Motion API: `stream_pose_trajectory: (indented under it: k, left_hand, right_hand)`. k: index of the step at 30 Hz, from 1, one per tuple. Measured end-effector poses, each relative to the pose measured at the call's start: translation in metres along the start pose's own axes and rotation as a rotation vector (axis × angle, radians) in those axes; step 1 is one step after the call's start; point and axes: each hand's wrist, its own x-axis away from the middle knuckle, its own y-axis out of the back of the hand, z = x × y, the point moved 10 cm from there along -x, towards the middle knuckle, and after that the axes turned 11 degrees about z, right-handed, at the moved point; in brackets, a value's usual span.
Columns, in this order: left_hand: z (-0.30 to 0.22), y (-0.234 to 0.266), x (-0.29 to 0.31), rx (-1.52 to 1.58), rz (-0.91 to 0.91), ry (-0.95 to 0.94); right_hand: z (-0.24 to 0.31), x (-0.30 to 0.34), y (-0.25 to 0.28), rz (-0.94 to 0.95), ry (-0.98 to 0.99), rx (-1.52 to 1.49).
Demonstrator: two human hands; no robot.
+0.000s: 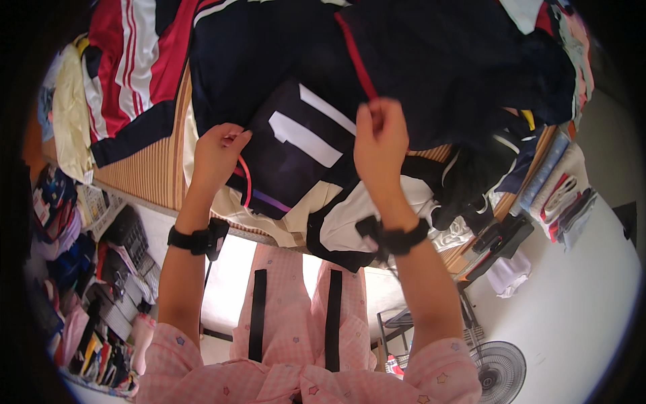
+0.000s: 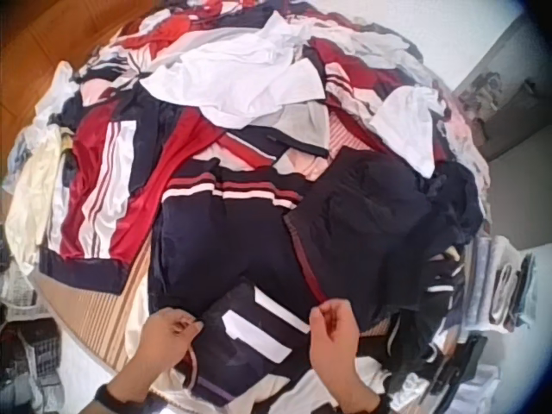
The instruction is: The person folds different pieces of clothing including grey shorts, black jerseys, a denim skirt, and various shirts by hand on a bed.
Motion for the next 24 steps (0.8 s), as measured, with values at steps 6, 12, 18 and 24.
stream_pose_trajectory:
  k: [6,12,18,24]
  left_hand:
    - [-0.061,-0.005,-0.004,-0.216,-0.097,-0.338]
    - [-0.055,-0.028,-0.045,-0.044,0.210,-0.163]
    - [-0.061,-0.039,-0.075,-0.068,0.423,-0.122]
    - [-0.056,-0.046,-0.073,0.114,0.658,-0.148]
  right_hand:
    - [-0.081,0.119,-0.035,0.165,-0.513,-0.350]
    - [-0.082,0.155,-0.095,0.053,-0.743,-0.627]
    - [-0.072,0.160,-0.129,0.034,-0.775,-0.887]
    - [-0.065,0.177,-0.171,0.236,-0.729,-1.245]
